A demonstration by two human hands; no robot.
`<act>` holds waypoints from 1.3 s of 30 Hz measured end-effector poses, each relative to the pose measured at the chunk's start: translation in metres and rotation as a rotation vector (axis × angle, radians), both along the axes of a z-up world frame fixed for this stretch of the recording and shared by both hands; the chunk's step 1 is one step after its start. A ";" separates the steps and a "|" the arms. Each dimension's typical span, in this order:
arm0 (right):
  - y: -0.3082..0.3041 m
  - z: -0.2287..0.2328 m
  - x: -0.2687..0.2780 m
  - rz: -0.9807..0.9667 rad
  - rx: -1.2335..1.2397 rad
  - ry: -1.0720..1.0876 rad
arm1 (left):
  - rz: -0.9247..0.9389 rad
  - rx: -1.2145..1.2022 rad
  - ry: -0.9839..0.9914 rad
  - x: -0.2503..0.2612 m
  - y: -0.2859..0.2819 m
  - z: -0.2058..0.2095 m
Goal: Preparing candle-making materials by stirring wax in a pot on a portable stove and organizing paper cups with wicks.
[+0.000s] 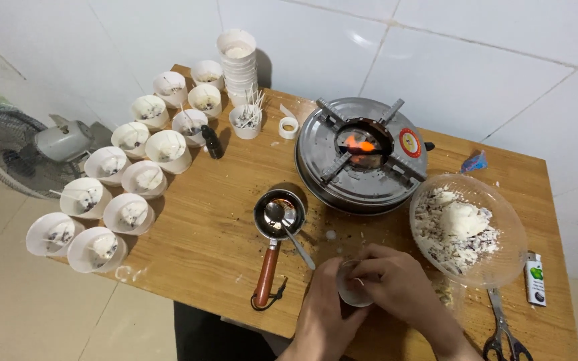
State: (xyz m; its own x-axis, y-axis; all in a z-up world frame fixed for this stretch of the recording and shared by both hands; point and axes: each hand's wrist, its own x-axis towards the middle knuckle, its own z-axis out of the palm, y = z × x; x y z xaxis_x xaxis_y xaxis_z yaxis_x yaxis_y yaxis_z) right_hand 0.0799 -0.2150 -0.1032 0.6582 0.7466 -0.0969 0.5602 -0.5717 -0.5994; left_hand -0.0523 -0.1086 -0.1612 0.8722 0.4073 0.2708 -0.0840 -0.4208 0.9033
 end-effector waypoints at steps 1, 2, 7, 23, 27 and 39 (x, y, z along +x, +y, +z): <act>0.000 0.000 0.000 -0.008 -0.006 -0.016 | -0.007 -0.024 0.015 0.000 0.000 0.001; 0.001 0.000 -0.001 -0.016 -0.013 -0.032 | -0.013 -0.049 0.029 -0.001 0.001 0.002; 0.003 0.004 0.001 -0.007 -0.022 0.066 | -0.023 -0.044 -0.022 0.000 0.003 0.006; 0.004 0.012 0.000 -0.018 -0.077 0.103 | -0.011 -0.018 0.039 0.004 0.001 0.007; 0.001 0.006 0.002 0.023 0.021 0.106 | 0.019 0.025 0.054 0.005 -0.001 0.004; -0.002 -0.002 0.002 0.054 0.017 0.043 | -0.024 -0.049 0.046 0.005 0.001 0.007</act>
State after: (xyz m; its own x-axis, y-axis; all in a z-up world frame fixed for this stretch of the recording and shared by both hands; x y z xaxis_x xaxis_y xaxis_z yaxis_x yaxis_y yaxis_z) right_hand 0.0820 -0.2166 -0.1053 0.6125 0.7826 -0.1114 0.5633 -0.5310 -0.6331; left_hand -0.0475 -0.1079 -0.1540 0.8930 0.3977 0.2108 -0.0518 -0.3745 0.9258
